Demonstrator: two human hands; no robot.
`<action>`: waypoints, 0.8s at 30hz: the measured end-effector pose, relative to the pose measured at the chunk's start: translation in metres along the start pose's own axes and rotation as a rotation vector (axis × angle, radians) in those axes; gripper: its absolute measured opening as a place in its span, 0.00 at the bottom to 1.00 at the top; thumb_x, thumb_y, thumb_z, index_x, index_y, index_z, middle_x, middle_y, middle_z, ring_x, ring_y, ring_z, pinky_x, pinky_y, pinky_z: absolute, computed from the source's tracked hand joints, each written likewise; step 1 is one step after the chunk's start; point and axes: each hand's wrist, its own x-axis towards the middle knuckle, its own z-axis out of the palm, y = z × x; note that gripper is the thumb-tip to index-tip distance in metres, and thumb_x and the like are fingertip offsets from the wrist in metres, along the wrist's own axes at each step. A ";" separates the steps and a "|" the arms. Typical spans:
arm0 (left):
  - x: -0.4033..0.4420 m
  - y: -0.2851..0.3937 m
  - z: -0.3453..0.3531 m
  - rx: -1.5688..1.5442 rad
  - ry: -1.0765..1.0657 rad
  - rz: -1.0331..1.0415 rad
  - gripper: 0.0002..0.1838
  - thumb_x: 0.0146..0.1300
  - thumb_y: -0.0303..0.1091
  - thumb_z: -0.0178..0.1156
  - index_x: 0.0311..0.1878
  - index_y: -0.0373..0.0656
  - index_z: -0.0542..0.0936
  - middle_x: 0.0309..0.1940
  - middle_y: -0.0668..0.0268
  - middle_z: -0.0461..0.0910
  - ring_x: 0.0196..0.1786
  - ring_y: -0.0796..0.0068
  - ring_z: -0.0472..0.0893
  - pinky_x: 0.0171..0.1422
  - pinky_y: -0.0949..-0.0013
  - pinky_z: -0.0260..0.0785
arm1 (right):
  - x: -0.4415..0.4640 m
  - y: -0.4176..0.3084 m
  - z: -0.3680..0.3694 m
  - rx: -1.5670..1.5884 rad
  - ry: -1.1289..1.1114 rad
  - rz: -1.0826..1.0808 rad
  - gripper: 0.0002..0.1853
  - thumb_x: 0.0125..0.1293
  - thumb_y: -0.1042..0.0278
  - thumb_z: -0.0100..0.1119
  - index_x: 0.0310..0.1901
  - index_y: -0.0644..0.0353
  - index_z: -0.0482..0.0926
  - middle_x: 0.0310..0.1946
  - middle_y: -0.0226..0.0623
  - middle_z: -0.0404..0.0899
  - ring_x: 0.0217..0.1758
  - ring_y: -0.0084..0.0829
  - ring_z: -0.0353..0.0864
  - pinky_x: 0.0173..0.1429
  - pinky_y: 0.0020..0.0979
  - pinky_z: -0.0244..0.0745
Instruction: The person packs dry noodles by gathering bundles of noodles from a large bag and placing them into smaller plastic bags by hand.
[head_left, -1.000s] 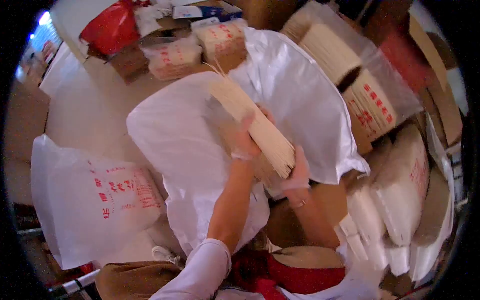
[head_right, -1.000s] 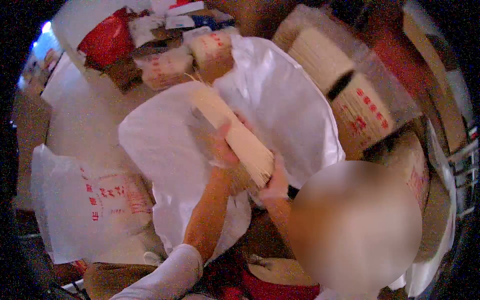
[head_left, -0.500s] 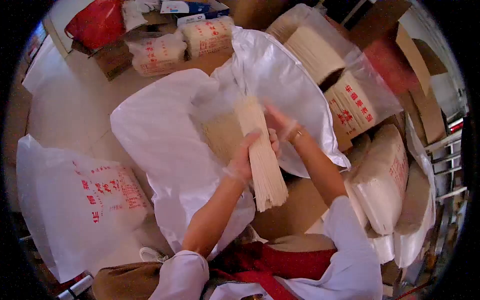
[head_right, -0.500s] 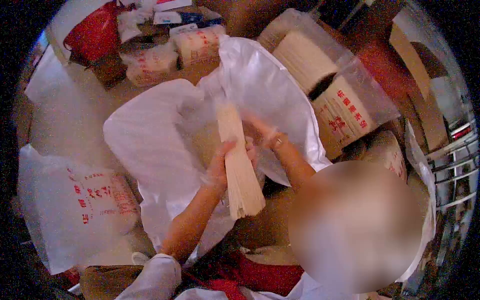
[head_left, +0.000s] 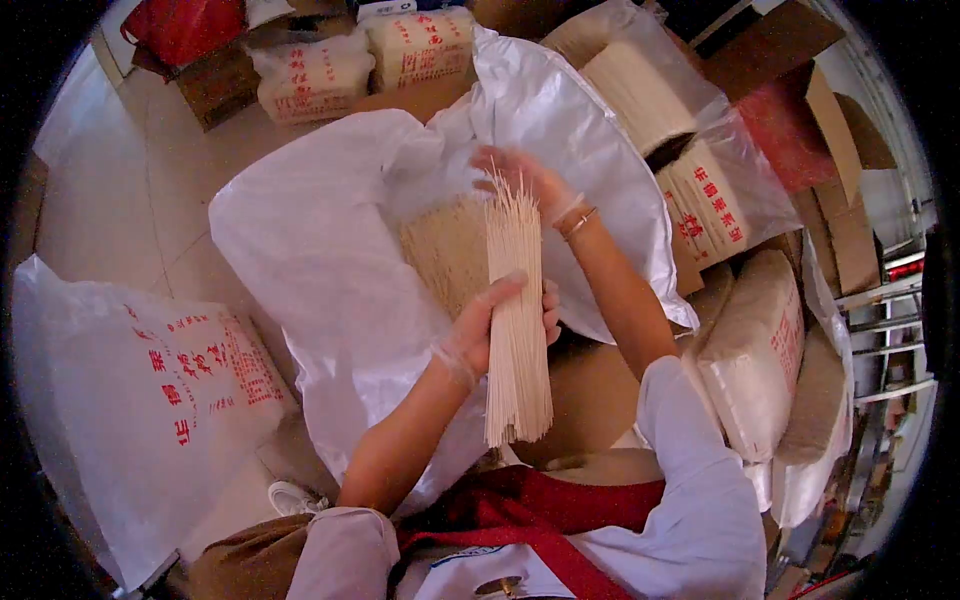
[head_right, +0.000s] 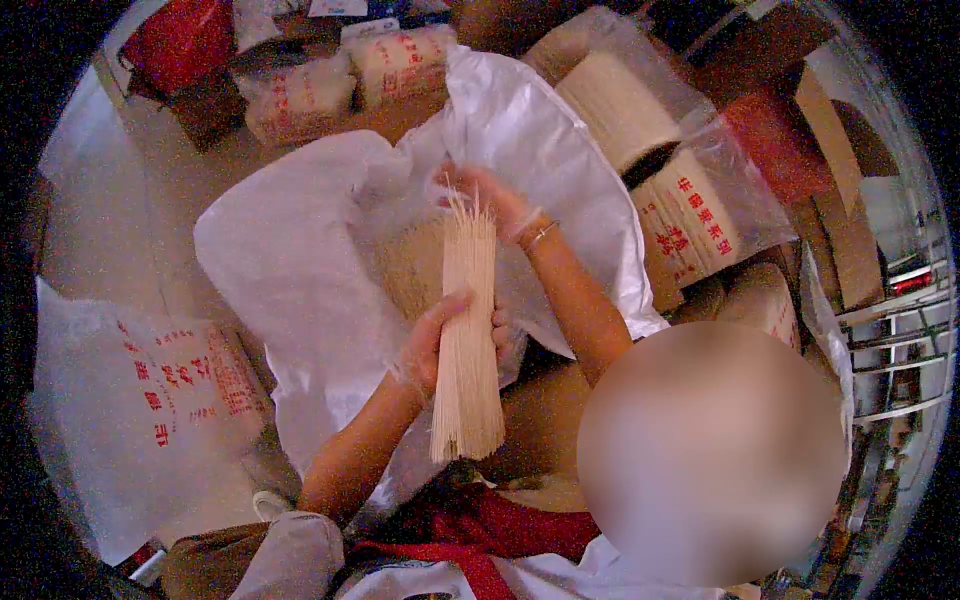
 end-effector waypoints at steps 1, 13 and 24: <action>-0.002 0.000 0.001 0.009 -0.015 -0.001 0.19 0.56 0.41 0.58 0.44 0.34 0.70 0.34 0.60 0.73 0.35 0.67 0.75 0.45 0.64 0.71 | 0.002 -0.004 -0.002 0.001 0.002 0.003 0.33 0.63 0.39 0.39 0.64 0.52 0.57 0.64 0.36 0.58 0.62 0.37 0.63 0.62 0.38 0.61; -0.017 0.004 0.007 0.022 -0.018 0.014 0.21 0.56 0.47 0.55 0.45 0.39 0.69 0.37 0.61 0.73 0.37 0.67 0.75 0.45 0.62 0.71 | 0.020 -0.034 0.004 -0.289 -0.318 0.173 0.33 0.60 0.42 0.46 0.57 0.63 0.67 0.55 0.37 0.70 0.57 0.32 0.69 0.61 0.32 0.61; -0.012 0.006 0.006 -0.088 -0.038 0.107 0.27 0.56 0.49 0.55 0.52 0.38 0.65 0.39 0.60 0.71 0.39 0.65 0.73 0.47 0.61 0.70 | 0.007 -0.005 0.016 -0.213 -0.226 0.138 0.31 0.62 0.47 0.46 0.55 0.67 0.68 0.54 0.41 0.71 0.56 0.32 0.70 0.62 0.33 0.61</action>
